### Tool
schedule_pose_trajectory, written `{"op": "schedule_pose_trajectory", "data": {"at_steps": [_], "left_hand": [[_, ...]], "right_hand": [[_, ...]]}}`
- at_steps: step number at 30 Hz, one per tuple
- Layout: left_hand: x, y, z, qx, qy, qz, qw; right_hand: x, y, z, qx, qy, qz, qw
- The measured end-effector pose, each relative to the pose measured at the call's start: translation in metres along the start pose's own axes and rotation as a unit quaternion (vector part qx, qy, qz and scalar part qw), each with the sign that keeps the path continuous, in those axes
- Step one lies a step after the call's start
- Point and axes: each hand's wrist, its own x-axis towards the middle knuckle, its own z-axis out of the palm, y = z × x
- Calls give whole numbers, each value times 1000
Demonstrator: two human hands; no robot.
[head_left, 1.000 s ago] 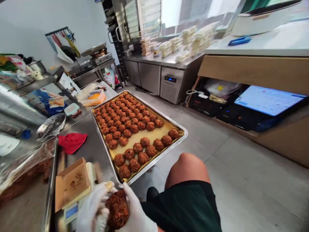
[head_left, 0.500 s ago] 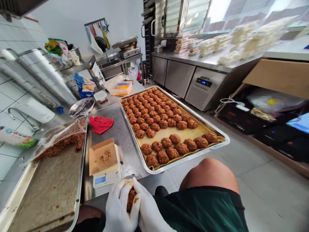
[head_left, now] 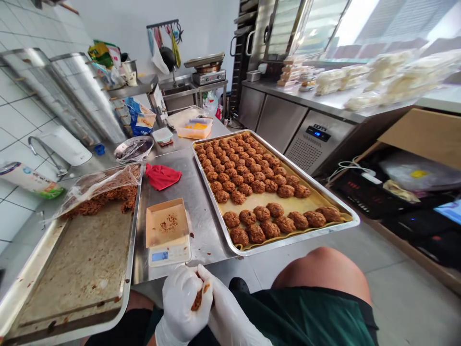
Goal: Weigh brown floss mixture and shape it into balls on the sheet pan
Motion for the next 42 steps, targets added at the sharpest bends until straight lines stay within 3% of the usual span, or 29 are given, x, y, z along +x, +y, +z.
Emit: {"op": "schedule_pose_trajectory", "data": {"at_steps": [2, 6, 9, 18, 28, 30, 33, 36, 42], "left_hand": [[1, -1, -1, 16, -11, -7, 1000], [3, -1, -2, 79, -43, -105, 990], [5, 5, -2, 78, -86, -155, 981], [12, 7, -5, 44, 9, -146, 988], [21, 7, -9, -50, -7, -256, 965], [22, 8, -9, -56, -10, -233, 971], [15, 5, -8, -4, -1, -127, 992], [6, -1, -7, 43, 3, -60, 997], [12, -4, -12, 17, -21, -122, 992]], "right_hand": [[-1, -4, 1, -5, 9, 0, 1000], [-4, -12, 2, -93, 68, -74, 991], [-5, -12, 1, -129, 76, -105, 983], [-6, -2, -6, -77, 7, -80, 994], [-5, -22, -11, -69, -109, -22, 991], [-3, -25, -9, -62, -86, -17, 994], [-2, -29, -7, -59, -44, -20, 997], [-4, -30, -5, -73, -48, -23, 996], [-7, -22, 0, -52, -43, -10, 998]]}}
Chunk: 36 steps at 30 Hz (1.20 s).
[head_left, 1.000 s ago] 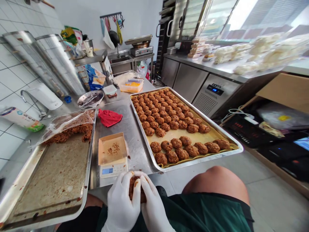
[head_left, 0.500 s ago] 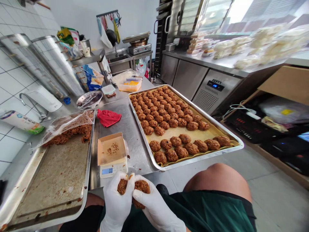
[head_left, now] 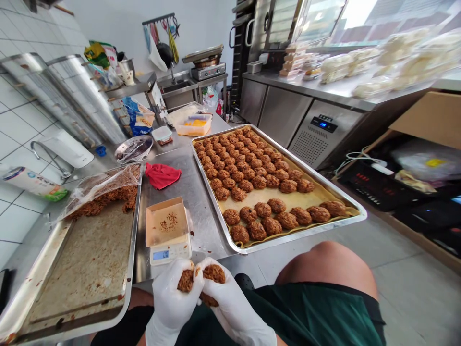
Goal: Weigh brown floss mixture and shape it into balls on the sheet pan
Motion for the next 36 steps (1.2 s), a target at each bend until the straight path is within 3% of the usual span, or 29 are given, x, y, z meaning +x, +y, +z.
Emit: {"op": "schedule_pose_trajectory", "data": {"at_steps": [2, 5, 8, 13, 17, 19, 23, 25, 26, 29, 30, 33, 36], "left_hand": [[8, 1, -6, 13, 25, -27, 999], [27, -5, -23, 33, 100, -127, 986], [54, -19, -43, 54, 72, -176, 980], [95, -48, -47, 108, -34, -46, 992], [109, -69, -41, 137, -156, 16, 978], [110, -75, -48, 135, -164, 24, 977], [93, -61, -73, 152, -1, -42, 987], [70, -41, -73, 152, 38, -65, 985], [55, -30, -68, 139, 17, -58, 988], [9, -2, -34, 88, -136, -8, 987], [-4, 3, -22, 89, -150, 7, 985], [-25, 9, 4, 79, -115, 33, 990], [-24, 7, 4, 51, -95, 35, 994]], "right_hand": [[2, 1, 0, 29, -1, 3, 1000], [4, -1, -5, 60, 31, -6, 998], [4, -4, -14, 92, 66, 0, 994], [4, -1, -23, 135, 47, 35, 989], [3, 0, -26, 173, 42, 62, 982], [1, 0, -29, 189, 23, 71, 979], [1, -1, -35, 203, -7, 78, 976], [4, -1, -36, 208, 1, 79, 975], [6, -2, -36, 209, 6, 80, 975], [12, -1, -34, 199, 14, 67, 978], [13, 0, -34, 193, 11, 59, 979], [15, 4, -35, 162, 0, 36, 986], [15, 7, -37, 106, -28, 54, 992]]}}
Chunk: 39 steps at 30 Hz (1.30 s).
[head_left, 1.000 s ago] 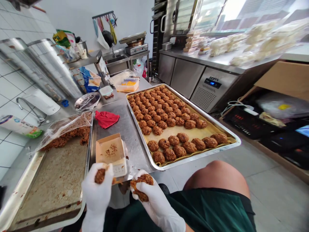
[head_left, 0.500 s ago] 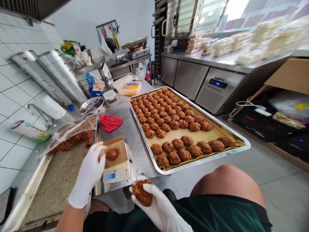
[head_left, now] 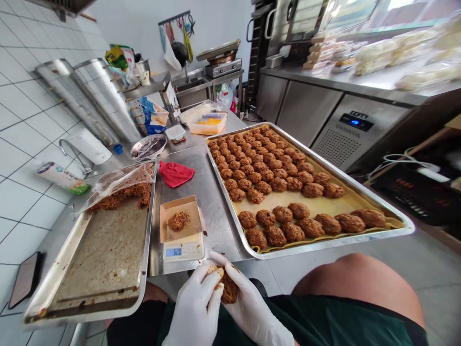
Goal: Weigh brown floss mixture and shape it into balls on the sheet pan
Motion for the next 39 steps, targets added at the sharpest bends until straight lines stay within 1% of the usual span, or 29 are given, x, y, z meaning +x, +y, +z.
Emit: {"op": "schedule_pose_trajectory", "data": {"at_steps": [2, 4, 6, 8, 12, 16, 19, 22, 25, 29, 32, 34, 39], "left_hand": [[5, -2, -9, -32, -25, -18, 999], [8, -5, -16, -69, -63, -47, 994], [9, -7, -18, -89, -91, -71, 989], [7, -8, -16, -89, -103, -85, 987], [6, -10, -14, -77, -119, -87, 986], [11, -9, -19, -58, -155, -80, 983], [13, -8, -21, -46, -177, -78, 980], [14, -8, -19, -15, -171, -73, 982], [13, -6, -16, -3, -147, -76, 986], [12, -2, -14, -38, -106, -110, 988], [13, -2, -17, -71, -83, -135, 985], [15, -3, -20, -82, -83, -141, 983], [19, -5, -25, -104, -119, -126, 979]], "right_hand": [[0, 0, -1, -38, -27, 23, 999], [1, -1, -1, -63, -37, 30, 997], [1, -2, -1, -81, -24, 28, 996], [0, -2, -1, -102, -12, 21, 995], [-3, 0, 1, -118, -10, -2, 993], [-3, 2, 0, -107, -9, -20, 994], [-3, 2, -1, -119, -6, -26, 992], [-4, 1, 0, -143, -5, -29, 989], [-2, 3, 0, -134, 0, -33, 990], [3, 6, -6, -92, 6, -35, 995], [3, 4, -9, -96, 0, -42, 995], [1, 1, -7, -108, -5, -43, 993], [-4, -3, -2, -156, -12, -38, 987]]}}
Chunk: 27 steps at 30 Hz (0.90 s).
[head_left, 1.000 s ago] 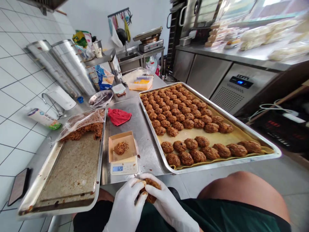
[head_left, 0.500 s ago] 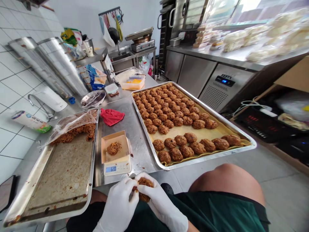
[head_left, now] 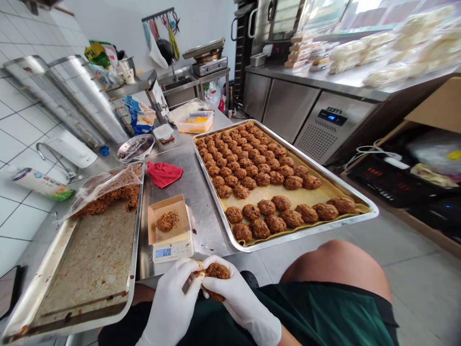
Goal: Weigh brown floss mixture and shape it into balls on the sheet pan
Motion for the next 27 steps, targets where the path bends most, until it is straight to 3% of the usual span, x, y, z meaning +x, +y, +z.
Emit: {"op": "schedule_pose_trajectory", "data": {"at_steps": [10, 15, 18, 20, 23, 27], "left_hand": [[1, 7, 0, -48, -47, -47, 997], [-1, 5, 12, -5, 16, -34, 999], [2, -5, 11, 44, 73, -32, 996], [6, -14, -1, 71, 108, -56, 990], [19, -27, -36, 62, 164, -99, 979], [48, -37, -80, 79, 201, -58, 975]], "right_hand": [[3, 5, -5, -43, 60, -17, 997], [4, 8, -4, -38, 69, -15, 997], [0, 5, -1, 0, 40, -6, 999], [-3, 1, 0, 14, 21, -17, 1000], [-5, -4, -1, 5, 11, -17, 1000], [-2, -1, -3, 17, 4, 35, 999]]}}
